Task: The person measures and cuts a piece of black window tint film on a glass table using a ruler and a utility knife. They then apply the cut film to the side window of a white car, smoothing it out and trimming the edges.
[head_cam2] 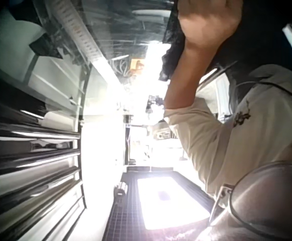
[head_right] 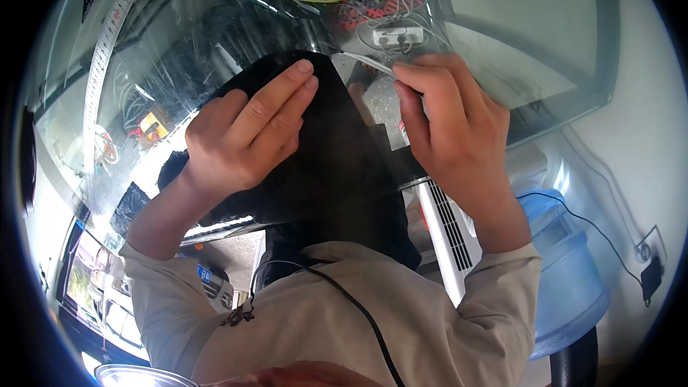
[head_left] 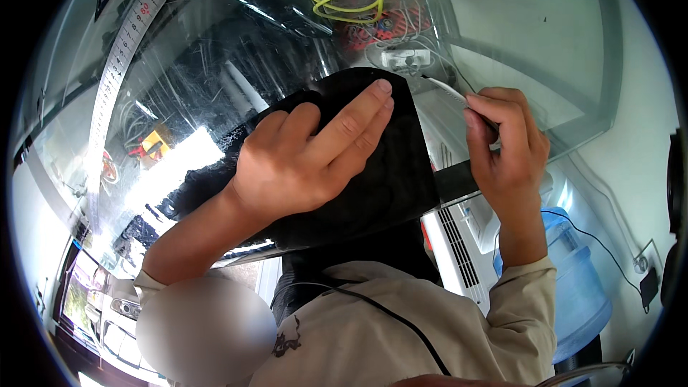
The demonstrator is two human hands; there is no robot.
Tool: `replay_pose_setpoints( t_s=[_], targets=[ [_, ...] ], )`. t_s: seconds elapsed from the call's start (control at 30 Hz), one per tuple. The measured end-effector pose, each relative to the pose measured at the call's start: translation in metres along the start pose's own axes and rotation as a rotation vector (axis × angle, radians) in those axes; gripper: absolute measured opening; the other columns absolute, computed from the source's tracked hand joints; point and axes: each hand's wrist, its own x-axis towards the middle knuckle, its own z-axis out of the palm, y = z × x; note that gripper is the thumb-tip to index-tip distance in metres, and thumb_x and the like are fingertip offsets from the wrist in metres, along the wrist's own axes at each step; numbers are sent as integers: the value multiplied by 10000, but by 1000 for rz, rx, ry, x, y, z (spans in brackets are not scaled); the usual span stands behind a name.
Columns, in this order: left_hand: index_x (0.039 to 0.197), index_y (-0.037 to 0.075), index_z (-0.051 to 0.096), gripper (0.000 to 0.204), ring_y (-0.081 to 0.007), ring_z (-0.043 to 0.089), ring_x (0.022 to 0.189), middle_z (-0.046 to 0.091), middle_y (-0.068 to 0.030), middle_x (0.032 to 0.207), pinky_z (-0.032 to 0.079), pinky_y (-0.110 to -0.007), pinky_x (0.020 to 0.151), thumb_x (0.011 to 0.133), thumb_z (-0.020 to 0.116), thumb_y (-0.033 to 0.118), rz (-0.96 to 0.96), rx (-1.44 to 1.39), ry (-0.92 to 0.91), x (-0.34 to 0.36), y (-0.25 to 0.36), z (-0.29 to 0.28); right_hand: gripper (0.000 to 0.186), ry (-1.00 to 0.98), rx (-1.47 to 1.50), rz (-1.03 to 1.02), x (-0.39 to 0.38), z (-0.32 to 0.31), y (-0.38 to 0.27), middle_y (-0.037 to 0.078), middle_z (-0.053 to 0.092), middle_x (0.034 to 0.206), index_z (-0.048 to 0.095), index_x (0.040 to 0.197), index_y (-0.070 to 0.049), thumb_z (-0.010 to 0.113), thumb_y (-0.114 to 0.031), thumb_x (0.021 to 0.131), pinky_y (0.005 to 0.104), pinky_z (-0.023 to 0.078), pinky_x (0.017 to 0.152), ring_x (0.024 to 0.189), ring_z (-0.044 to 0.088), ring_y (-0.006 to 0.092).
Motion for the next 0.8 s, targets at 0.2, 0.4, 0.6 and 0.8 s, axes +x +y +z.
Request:
replay_pose_setpoints(
  t_s=[0.2, 0.4, 0.6, 0.8],
  targets=[
    [1016, 80, 692, 404, -77, 423, 480, 635, 2, 1156, 403, -189, 431, 614, 664, 51, -17, -16, -11, 0, 0, 2, 190, 79, 24, -22, -1, 4, 3, 58, 586, 777, 610, 860, -51, 741, -32, 725, 262, 441, 479, 583, 581, 174],
    [1036, 86, 692, 410, -75, 425, 498, 631, 11, 1167, 405, -186, 434, 627, 666, 73, -1, -10, -17, 2, 0, 0, 182, 137, -8, -47, -1, 3, 4, 40, 585, 745, 617, 823, -56, 760, -46, 711, 251, 425, 460, 555, 569, 164],
    [1046, 92, 691, 417, -72, 424, 502, 628, 18, 1174, 408, -184, 437, 630, 669, 83, -8, -8, -27, 2, 0, 0, 193, 129, -53, -76, 0, 7, 2, 29, 590, 757, 612, 809, -68, 766, -56, 693, 247, 424, 478, 570, 577, 161],
    [1056, 92, 690, 424, -73, 421, 504, 625, 13, 1179, 409, -184, 439, 633, 671, 86, -7, -14, -33, 2, 0, -1, 199, 104, -52, -79, 4, 6, -1, 28, 585, 758, 601, 793, -69, 765, -49, 681, 255, 428, 487, 586, 581, 175]
  ],
)
